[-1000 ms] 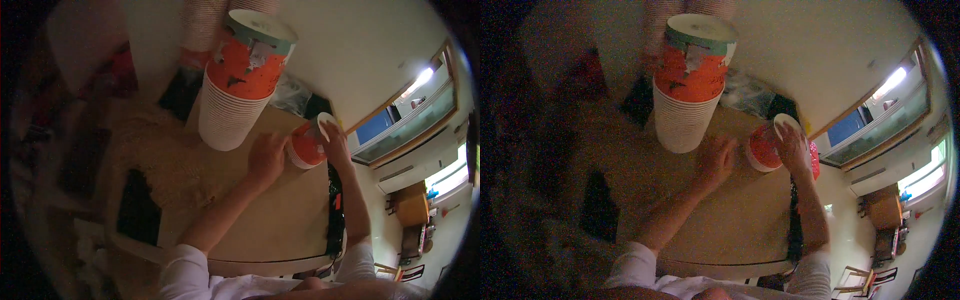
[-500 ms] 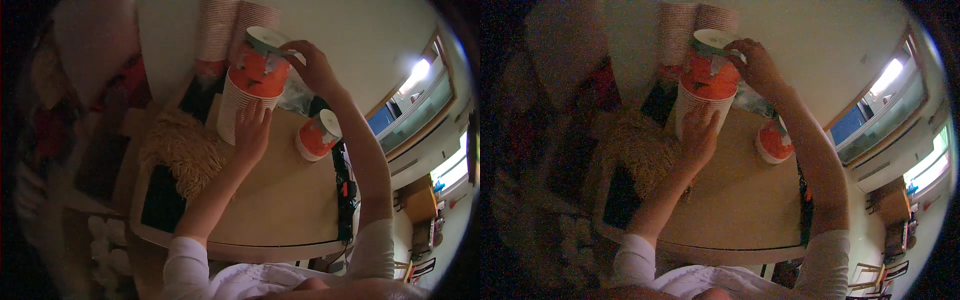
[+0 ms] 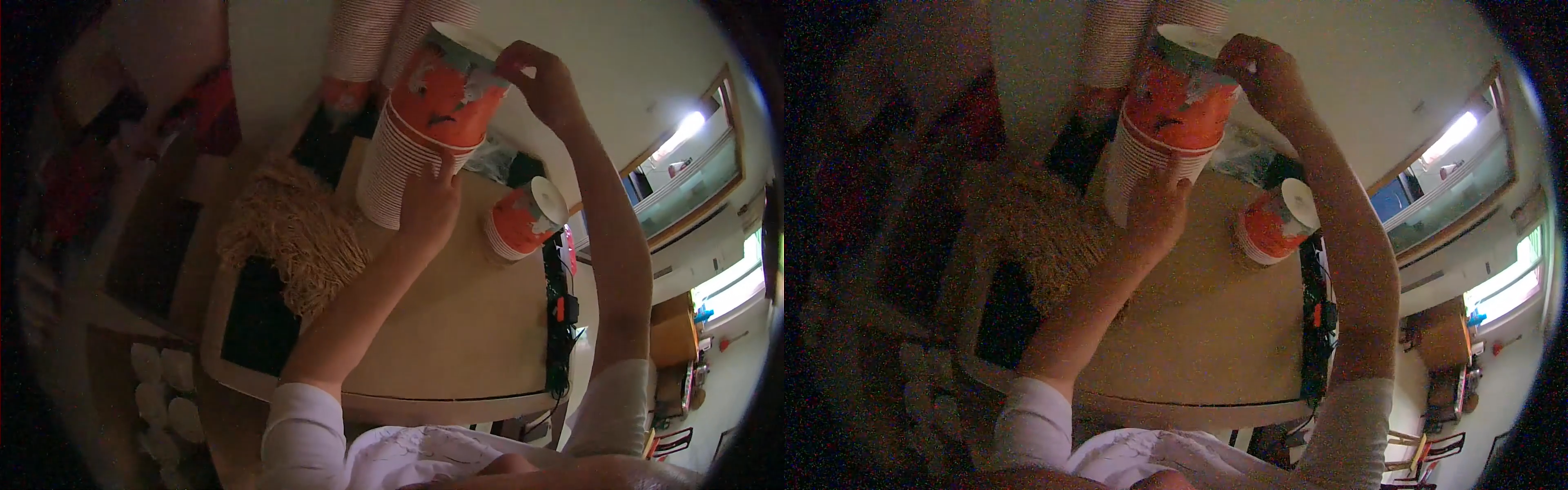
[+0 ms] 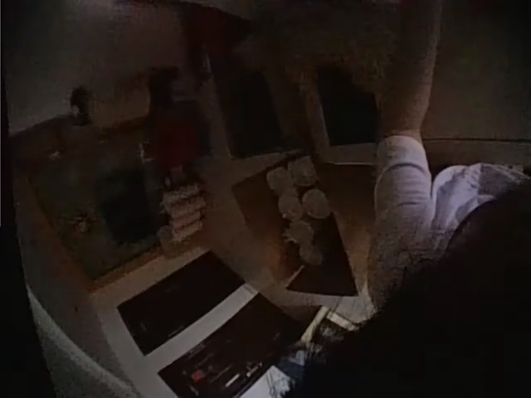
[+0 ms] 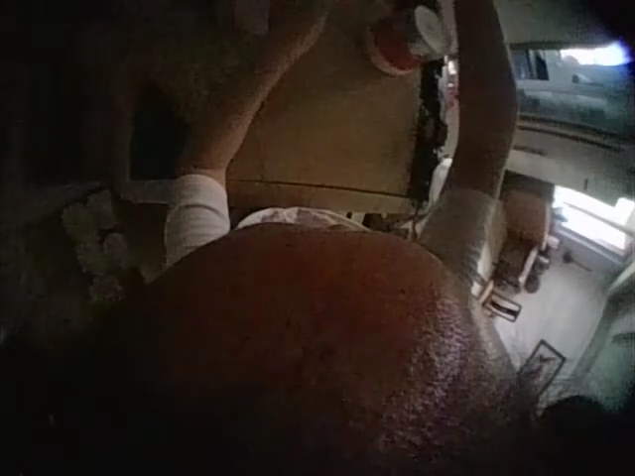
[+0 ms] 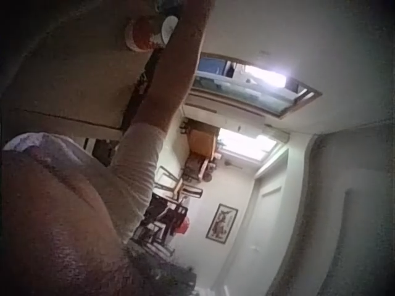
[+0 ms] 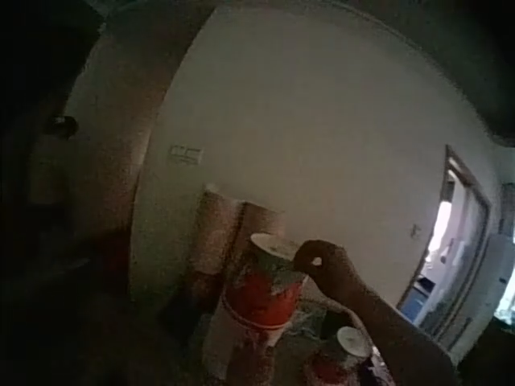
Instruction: Attaching carry strings to paper Halloween-themed buckets for product assembly.
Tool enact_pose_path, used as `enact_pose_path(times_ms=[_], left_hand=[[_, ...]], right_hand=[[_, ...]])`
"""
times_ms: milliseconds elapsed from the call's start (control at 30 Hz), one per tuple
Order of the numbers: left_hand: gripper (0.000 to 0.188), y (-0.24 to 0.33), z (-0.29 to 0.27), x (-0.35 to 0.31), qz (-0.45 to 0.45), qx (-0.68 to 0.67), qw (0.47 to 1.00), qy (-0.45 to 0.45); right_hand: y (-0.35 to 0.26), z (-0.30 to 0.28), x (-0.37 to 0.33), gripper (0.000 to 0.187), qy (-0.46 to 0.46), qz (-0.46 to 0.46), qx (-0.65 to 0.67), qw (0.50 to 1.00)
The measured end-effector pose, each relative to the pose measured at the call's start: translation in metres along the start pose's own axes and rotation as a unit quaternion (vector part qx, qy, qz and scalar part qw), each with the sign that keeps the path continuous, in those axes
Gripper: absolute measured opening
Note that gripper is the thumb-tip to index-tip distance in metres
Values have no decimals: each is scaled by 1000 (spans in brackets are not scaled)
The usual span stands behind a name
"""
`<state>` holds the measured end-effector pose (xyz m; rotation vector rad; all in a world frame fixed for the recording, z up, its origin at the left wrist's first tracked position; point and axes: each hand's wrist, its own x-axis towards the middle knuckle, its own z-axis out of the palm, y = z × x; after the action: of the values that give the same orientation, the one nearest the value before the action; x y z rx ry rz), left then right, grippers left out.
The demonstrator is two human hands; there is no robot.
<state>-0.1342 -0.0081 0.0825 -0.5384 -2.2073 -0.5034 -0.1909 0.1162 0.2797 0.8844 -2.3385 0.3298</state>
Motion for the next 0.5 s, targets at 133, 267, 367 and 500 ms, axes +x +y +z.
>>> enact_pose_path(times_ms=[133,267,367,500], left_hand=[[16,0,-10,1,0,-47,995,-85],[15,5,-6,3,-3,-54,995,-79],[12,11,-11,2,-34,-63,996,-51],[17,3,-49,-27,-35,-201,979,21]], right_hand=[[9,-13,8,8,-5,-7,10,1000],[48,-69,23,17,54,9,129,990],[7,-115,8,18,194,48,88,976],[17,-161,-114,25,130,152,-78,977]])
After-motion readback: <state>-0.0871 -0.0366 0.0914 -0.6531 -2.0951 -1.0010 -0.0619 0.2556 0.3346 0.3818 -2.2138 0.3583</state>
